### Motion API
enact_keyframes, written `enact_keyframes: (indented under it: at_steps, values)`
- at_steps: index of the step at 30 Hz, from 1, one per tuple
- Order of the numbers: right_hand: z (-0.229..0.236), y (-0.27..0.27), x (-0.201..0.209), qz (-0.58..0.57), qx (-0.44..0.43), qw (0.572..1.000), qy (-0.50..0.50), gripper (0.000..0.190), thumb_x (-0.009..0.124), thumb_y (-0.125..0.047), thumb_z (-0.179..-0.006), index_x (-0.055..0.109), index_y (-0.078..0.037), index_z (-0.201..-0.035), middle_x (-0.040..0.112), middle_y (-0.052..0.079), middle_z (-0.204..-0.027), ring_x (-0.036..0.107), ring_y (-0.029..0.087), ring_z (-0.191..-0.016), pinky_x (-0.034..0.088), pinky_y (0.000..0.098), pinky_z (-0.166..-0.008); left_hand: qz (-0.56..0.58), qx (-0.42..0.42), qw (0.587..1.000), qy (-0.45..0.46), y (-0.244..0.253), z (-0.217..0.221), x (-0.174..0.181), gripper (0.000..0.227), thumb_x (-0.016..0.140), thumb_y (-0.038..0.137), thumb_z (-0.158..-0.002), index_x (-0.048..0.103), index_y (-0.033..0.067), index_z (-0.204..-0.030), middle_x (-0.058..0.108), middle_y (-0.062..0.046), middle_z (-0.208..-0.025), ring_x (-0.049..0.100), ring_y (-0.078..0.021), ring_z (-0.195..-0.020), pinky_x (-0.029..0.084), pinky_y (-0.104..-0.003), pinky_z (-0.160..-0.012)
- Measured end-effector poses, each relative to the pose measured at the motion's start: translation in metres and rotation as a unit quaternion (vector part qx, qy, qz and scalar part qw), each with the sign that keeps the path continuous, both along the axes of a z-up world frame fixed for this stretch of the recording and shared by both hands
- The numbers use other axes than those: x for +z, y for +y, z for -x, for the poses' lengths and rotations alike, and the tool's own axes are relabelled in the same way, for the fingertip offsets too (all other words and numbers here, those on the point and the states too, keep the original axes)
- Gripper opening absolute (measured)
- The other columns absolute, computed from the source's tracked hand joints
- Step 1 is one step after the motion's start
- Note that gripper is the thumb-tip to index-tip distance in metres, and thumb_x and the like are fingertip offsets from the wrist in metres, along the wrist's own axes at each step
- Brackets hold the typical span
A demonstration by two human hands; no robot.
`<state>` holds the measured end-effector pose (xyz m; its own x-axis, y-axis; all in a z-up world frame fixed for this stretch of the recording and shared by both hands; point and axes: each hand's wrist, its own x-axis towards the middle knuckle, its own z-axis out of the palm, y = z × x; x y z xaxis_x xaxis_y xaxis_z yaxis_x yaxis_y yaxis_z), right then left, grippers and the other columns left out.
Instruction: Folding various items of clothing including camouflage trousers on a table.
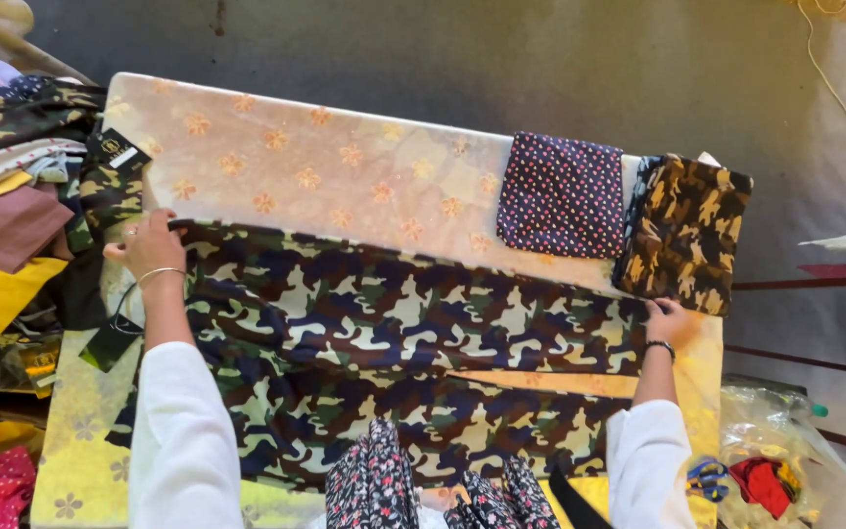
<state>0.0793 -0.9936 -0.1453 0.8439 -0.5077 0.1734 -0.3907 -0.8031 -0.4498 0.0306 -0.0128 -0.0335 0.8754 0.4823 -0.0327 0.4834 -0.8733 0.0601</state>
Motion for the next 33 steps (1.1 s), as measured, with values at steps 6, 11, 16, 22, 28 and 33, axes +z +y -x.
enact_keyframes:
  at_steps: [6,11,16,22,28,33]
  values:
    - [0.057,-0.003,-0.013,-0.066,-0.045,0.997,0.014,0.064,0.087,-0.024,-0.076,0.063,-0.014,-0.135,0.065,0.014,-0.128,0.069,0.029,-0.105,0.055,0.0378,-0.09,-0.028,0.045,0.995,-0.083,-0.024,0.075,-0.017,0.061,0.071,0.033,-0.096,0.052,0.0227,-0.154,0.042,-0.011,-0.157,0.034,-0.0363,-0.143,0.022,-0.073,-0.103]
    - [0.182,0.026,0.03,-0.006,-0.025,0.979,0.203,0.082,0.047,-0.069,-0.094,0.038,-0.022,-0.161,0.025,0.013,-0.169,0.023,0.045,-0.152,0.016,0.0671,-0.112,-0.06,0.218,0.972,-0.07,-0.054,0.249,-0.006,0.049,0.061,0.045,-0.11,0.05,0.0201,-0.152,0.027,-0.022,-0.168,0.025,-0.0498,-0.148,0.028,-0.076,-0.1]
    - [0.273,0.014,0.024,-0.005,0.043,0.979,0.198,0.077,0.05,-0.071,-0.101,0.052,-0.012,-0.149,0.047,0.02,-0.158,0.037,0.041,-0.156,0.026,0.0533,-0.125,0.048,0.309,0.943,-0.112,-0.06,0.365,-0.056,0.066,0.065,0.059,-0.1,0.052,0.0109,-0.143,0.046,-0.023,-0.144,0.043,-0.0484,-0.126,0.039,-0.066,-0.096]
    - [0.321,0.02,0.036,-0.092,-0.02,0.961,0.262,0.08,0.087,-0.053,-0.074,0.066,0.008,-0.122,0.07,0.026,-0.114,0.066,0.038,-0.104,0.051,0.0461,-0.091,0.355,0.342,0.84,-0.227,-0.024,0.382,-0.078,0.062,0.084,0.048,-0.084,0.062,0.0014,-0.119,0.068,-0.015,-0.11,0.065,-0.0322,-0.097,0.053,-0.05,-0.085]
    - [0.345,-0.014,0.005,-0.477,-0.158,0.865,0.007,0.041,0.092,-0.024,-0.085,0.062,-0.004,-0.104,0.067,0.004,-0.091,0.062,0.02,-0.072,0.05,0.0345,-0.056,0.297,0.382,0.843,-0.237,0.004,0.399,-0.064,0.046,0.089,0.032,-0.084,0.067,0.0015,-0.111,0.073,-0.019,-0.107,0.07,-0.0325,-0.091,0.056,-0.045,-0.083]
    - [0.357,0.007,0.001,-0.481,-0.221,0.848,-0.024,0.04,0.094,-0.012,-0.079,0.06,-0.004,-0.101,0.068,0.005,-0.09,0.065,0.019,-0.068,0.055,0.0365,-0.053,0.13,0.323,0.921,-0.175,0.008,0.385,-0.06,0.041,0.088,0.025,-0.082,0.07,0.0033,-0.11,0.072,-0.022,-0.109,0.069,-0.0381,-0.094,0.056,-0.048,-0.081]
